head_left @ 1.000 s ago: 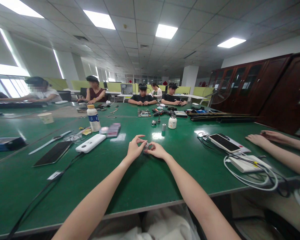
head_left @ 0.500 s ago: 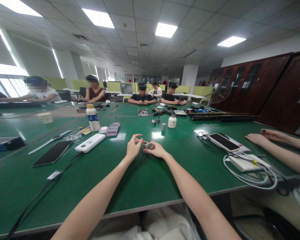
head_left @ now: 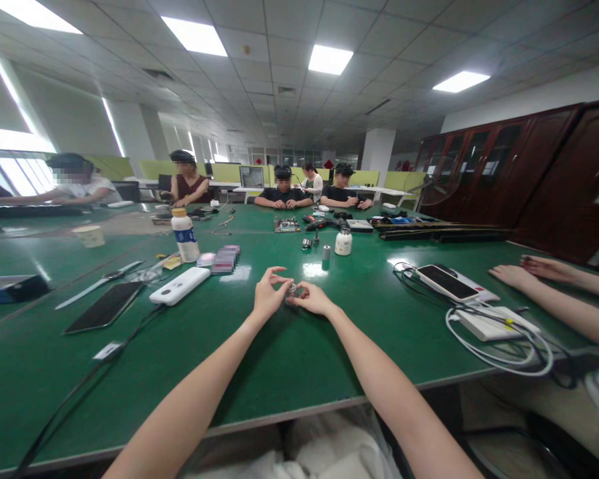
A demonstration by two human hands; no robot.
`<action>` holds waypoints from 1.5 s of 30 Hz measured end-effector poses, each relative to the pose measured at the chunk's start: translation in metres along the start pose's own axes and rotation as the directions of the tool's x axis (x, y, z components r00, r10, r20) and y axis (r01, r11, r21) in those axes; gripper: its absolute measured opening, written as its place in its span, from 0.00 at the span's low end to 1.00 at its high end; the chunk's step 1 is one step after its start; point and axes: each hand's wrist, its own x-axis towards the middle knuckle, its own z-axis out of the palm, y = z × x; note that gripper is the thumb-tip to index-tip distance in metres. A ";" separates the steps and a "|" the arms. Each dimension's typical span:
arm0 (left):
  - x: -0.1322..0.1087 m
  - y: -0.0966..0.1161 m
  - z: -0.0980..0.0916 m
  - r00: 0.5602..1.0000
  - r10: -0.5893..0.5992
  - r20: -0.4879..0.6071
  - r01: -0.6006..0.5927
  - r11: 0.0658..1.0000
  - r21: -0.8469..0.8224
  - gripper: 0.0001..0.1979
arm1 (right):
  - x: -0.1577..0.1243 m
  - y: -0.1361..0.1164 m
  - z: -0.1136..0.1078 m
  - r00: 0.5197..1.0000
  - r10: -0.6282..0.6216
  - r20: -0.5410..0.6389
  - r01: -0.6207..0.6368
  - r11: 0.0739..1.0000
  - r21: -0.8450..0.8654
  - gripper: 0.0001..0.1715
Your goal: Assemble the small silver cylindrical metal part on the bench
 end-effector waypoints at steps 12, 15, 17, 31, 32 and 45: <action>0.006 -0.011 -0.011 0.994 -0.025 0.110 0.027 1.000 -0.017 0.26 | -0.002 -0.002 -0.001 1.000 -0.002 0.011 0.002 1.000 -0.015 0.26; 0.004 -0.009 -0.006 0.986 0.012 0.165 -0.016 1.000 0.025 0.22 | -0.002 -0.003 -0.001 1.000 0.000 0.005 0.000 1.000 -0.010 0.26; 0.004 -0.007 -0.004 0.988 0.035 0.148 -0.044 0.997 0.057 0.18 | -0.002 -0.004 -0.001 1.000 -0.002 0.002 0.002 1.000 -0.015 0.26; 0.015 -0.035 -0.040 0.979 -0.197 0.059 0.159 0.909 0.385 0.13 | -0.003 -0.005 -0.001 1.000 0.018 0.004 -0.018 0.998 -0.057 0.25; 0.015 -0.039 -0.043 0.974 -0.214 0.077 0.166 0.901 0.401 0.12 | -0.003 -0.006 -0.001 1.000 0.021 0.004 -0.020 0.998 -0.058 0.26; 0.014 -0.031 -0.037 0.989 -0.141 0.034 0.118 0.918 0.379 0.12 | -0.002 -0.005 -0.001 1.000 0.016 0.008 -0.015 0.998 -0.064 0.27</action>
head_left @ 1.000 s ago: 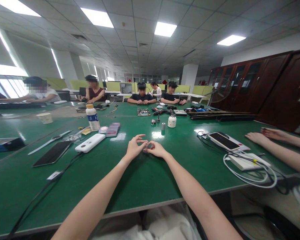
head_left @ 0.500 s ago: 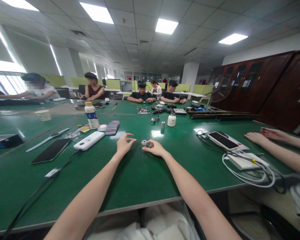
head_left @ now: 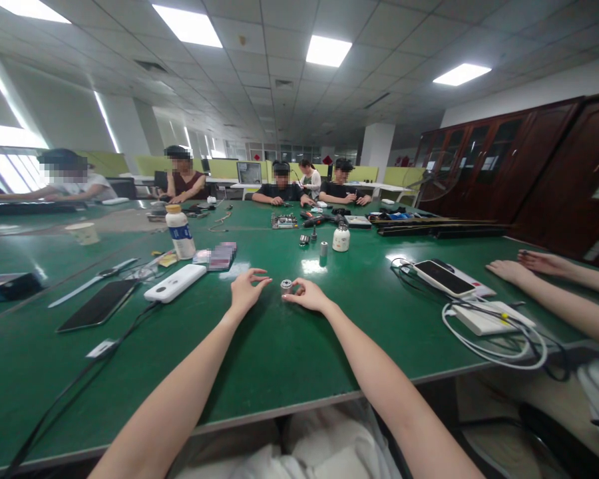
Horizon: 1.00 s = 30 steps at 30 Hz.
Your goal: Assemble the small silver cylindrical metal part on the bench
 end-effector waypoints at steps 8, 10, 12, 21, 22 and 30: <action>-0.013 0.035 0.020 0.988 0.150 -0.030 -0.152 0.942 -0.301 0.12 | 0.001 0.001 0.000 1.000 -0.012 0.003 0.012 1.000 0.011 0.25; -0.015 0.036 0.023 0.987 0.157 -0.020 -0.156 0.940 -0.303 0.11 | 0.002 0.002 0.001 1.000 -0.024 -0.002 0.024 1.000 0.014 0.26; -0.016 0.036 0.023 0.984 0.175 -0.024 -0.174 0.939 -0.297 0.11 | 0.002 0.003 0.001 0.999 -0.033 -0.007 0.034 0.999 0.018 0.25; -0.018 0.039 0.022 0.982 0.166 0.085 -0.122 0.918 -0.378 0.14 | 0.003 0.005 0.001 1.000 -0.017 0.017 0.016 0.996 0.088 0.24; -0.019 0.039 0.023 0.983 0.156 0.099 -0.106 0.915 -0.389 0.16 | 0.003 0.005 0.001 0.999 -0.020 0.030 0.016 0.993 0.114 0.24; -0.021 0.026 0.026 0.970 0.134 0.201 -0.058 0.937 -0.344 0.30 | 0.004 -0.006 -0.008 0.993 -0.109 -0.035 0.113 0.982 0.149 0.26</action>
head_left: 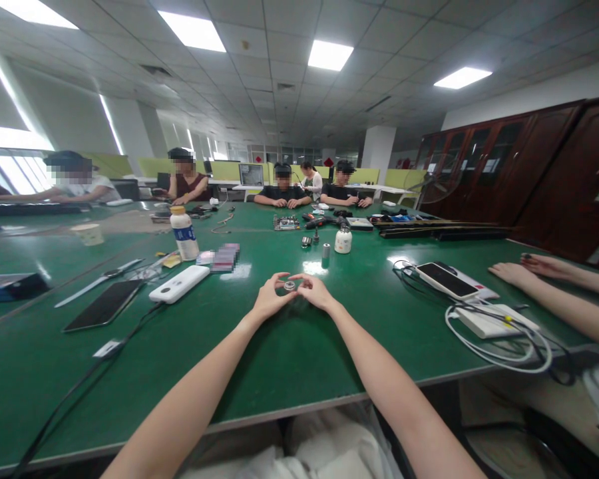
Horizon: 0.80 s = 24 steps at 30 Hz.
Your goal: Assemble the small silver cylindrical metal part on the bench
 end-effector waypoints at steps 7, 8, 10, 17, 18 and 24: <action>0.001 -0.002 -0.002 0.997 -0.032 0.072 0.031 0.999 0.007 0.19 | -0.002 -0.009 -0.002 0.988 -0.026 -0.154 -0.001 0.985 -0.173 0.17; 0.002 -0.002 -0.002 0.996 -0.030 0.078 0.029 1.000 0.010 0.19 | -0.003 -0.011 -0.002 0.984 -0.029 -0.176 -0.003 0.984 -0.179 0.16; 0.002 0.000 -0.002 0.995 -0.021 0.098 0.020 1.000 0.013 0.18 | -0.004 -0.013 -0.002 0.979 -0.043 -0.201 0.002 0.980 -0.201 0.13; 0.000 0.004 -0.001 0.988 0.020 0.154 -0.025 0.999 0.034 0.19 | -0.007 -0.017 -0.002 0.981 -0.059 -0.184 0.002 0.954 -0.299 0.12; 0.000 0.004 -0.001 0.988 0.022 0.153 -0.029 0.999 0.040 0.19 | -0.007 -0.017 -0.002 0.980 -0.059 -0.192 -0.002 0.953 -0.303 0.11; 0.000 0.001 0.001 0.989 0.057 0.135 -0.070 0.993 0.095 0.17 | -0.001 -0.016 -0.002 0.957 -0.120 -0.263 0.041 0.957 -0.288 0.11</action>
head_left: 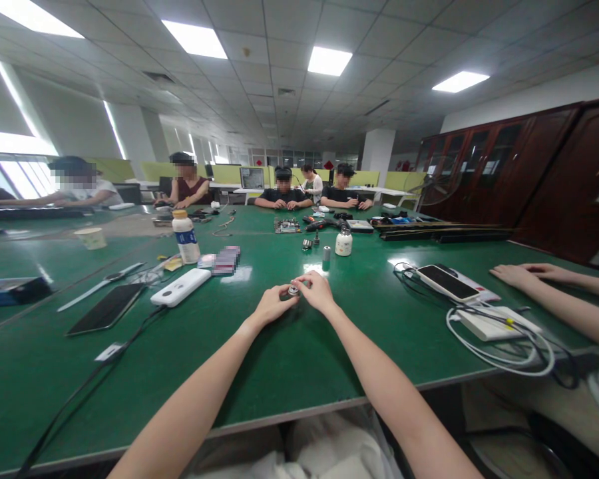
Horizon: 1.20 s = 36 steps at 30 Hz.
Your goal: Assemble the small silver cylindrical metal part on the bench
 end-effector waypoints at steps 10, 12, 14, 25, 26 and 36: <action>-0.003 0.002 0.000 0.994 0.064 -0.089 -0.048 0.983 0.177 0.16 | -0.006 0.044 -0.006 0.967 0.242 -0.085 -0.252 0.957 -0.145 0.10; -0.004 0.002 0.001 0.993 0.072 -0.098 -0.052 0.980 0.194 0.16 | -0.008 0.048 -0.006 0.966 0.250 -0.070 -0.259 0.946 -0.195 0.10; -0.003 0.001 0.001 0.991 0.079 -0.104 -0.056 0.976 0.211 0.17 | -0.008 0.049 -0.005 0.968 0.244 -0.056 -0.251 0.942 -0.224 0.11; -0.001 -0.013 0.000 0.998 -0.045 -0.047 0.046 0.999 0.022 0.26 | -0.006 0.057 -0.002 0.985 0.169 -0.027 -0.170 0.984 -0.046 0.06; -0.001 -0.013 0.000 0.998 -0.050 -0.042 0.051 0.999 0.006 0.26 | -0.006 0.056 -0.002 0.987 0.161 -0.029 -0.161 0.987 -0.018 0.06; -0.001 -0.014 0.000 0.999 -0.036 -0.022 0.035 0.998 -0.043 0.25 | 0.007 0.012 0.003 0.992 -0.047 -0.115 0.076 0.962 0.261 0.07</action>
